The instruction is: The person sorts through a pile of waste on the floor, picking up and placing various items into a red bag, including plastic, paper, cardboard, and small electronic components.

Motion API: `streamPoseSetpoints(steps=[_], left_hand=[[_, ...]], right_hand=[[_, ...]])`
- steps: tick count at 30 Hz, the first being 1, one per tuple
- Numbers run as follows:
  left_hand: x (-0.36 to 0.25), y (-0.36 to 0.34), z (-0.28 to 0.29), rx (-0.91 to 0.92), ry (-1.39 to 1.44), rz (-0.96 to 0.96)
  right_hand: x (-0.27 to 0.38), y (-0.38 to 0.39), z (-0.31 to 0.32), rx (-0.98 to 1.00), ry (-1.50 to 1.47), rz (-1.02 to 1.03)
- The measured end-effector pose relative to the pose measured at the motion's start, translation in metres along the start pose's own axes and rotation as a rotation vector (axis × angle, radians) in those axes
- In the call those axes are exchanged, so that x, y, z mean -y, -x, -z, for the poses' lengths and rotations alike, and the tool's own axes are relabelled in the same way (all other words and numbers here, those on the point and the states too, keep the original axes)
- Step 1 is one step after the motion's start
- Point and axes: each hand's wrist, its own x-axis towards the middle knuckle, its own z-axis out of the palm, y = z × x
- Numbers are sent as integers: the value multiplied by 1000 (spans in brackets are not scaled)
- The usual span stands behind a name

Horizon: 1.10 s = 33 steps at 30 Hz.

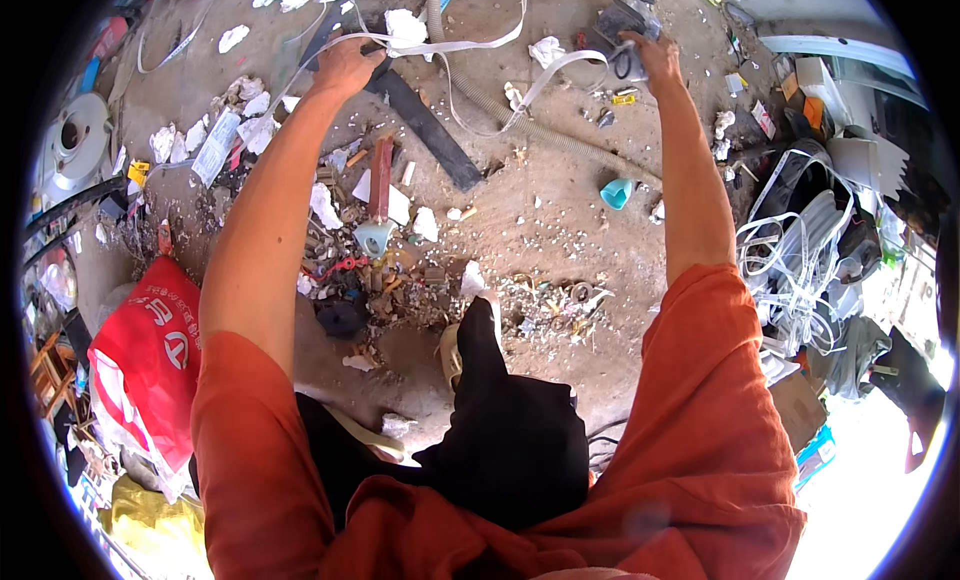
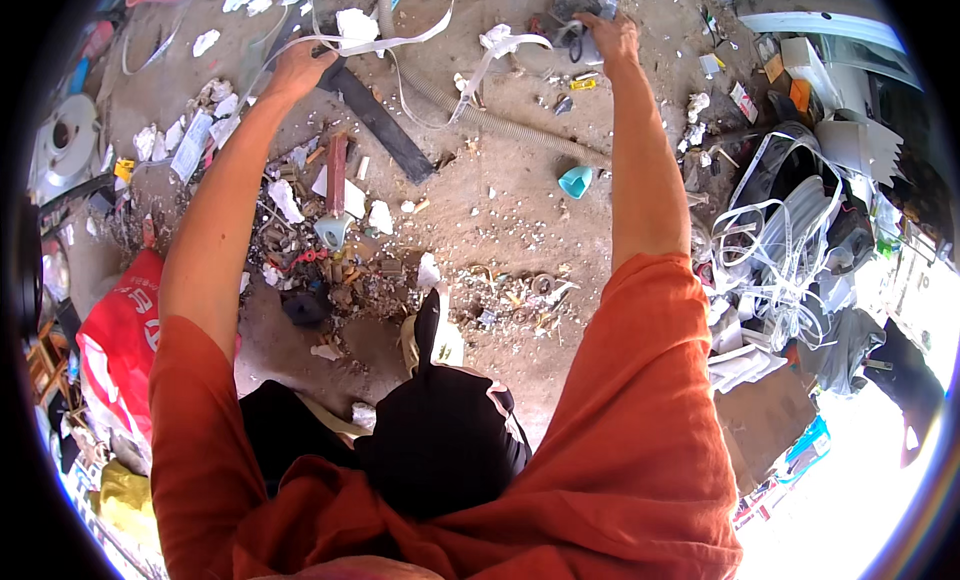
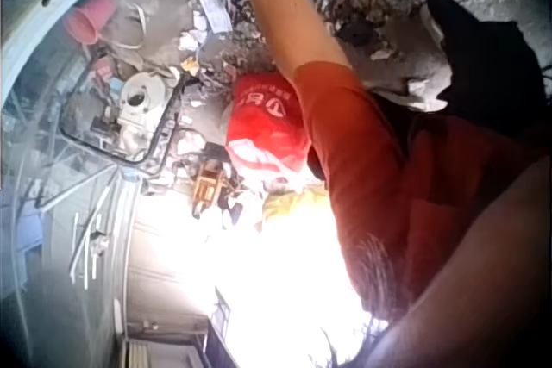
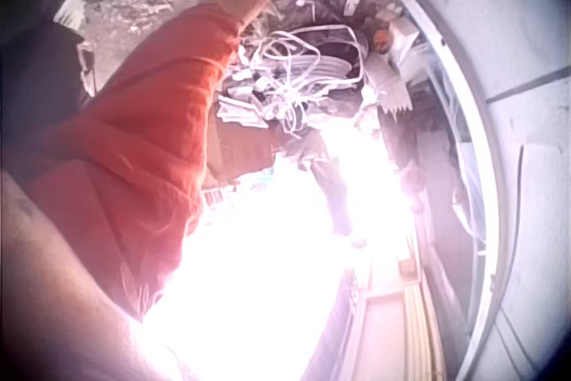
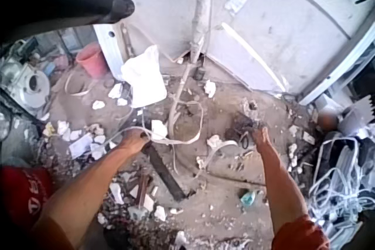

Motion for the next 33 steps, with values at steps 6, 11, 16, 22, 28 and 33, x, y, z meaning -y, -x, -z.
streamPoseSetpoints(steps=[6, 11, 16, 22, 28, 33], left_hand=[[-34, 7, -23, -162, -158, 184], [-37, 35, -16, -374, -90, 209], [-16, 55, -14, -279, -142, -13], [-9, 115, 10, 148, -96, -161], [0, 226, 72, 420, -157, -210], [13, 348, 151, 486, -60, -240]], right_hand=[[-3, 16, -27, -103, 123, 113], [15, 43, -51, -3, 161, 177], [14, 70, -54, 239, -340, -87], [9, 120, -14, 136, -779, -14], [-5, 135, 39, 454, -1094, -24], [86, 191, 19, 409, -934, 124]])
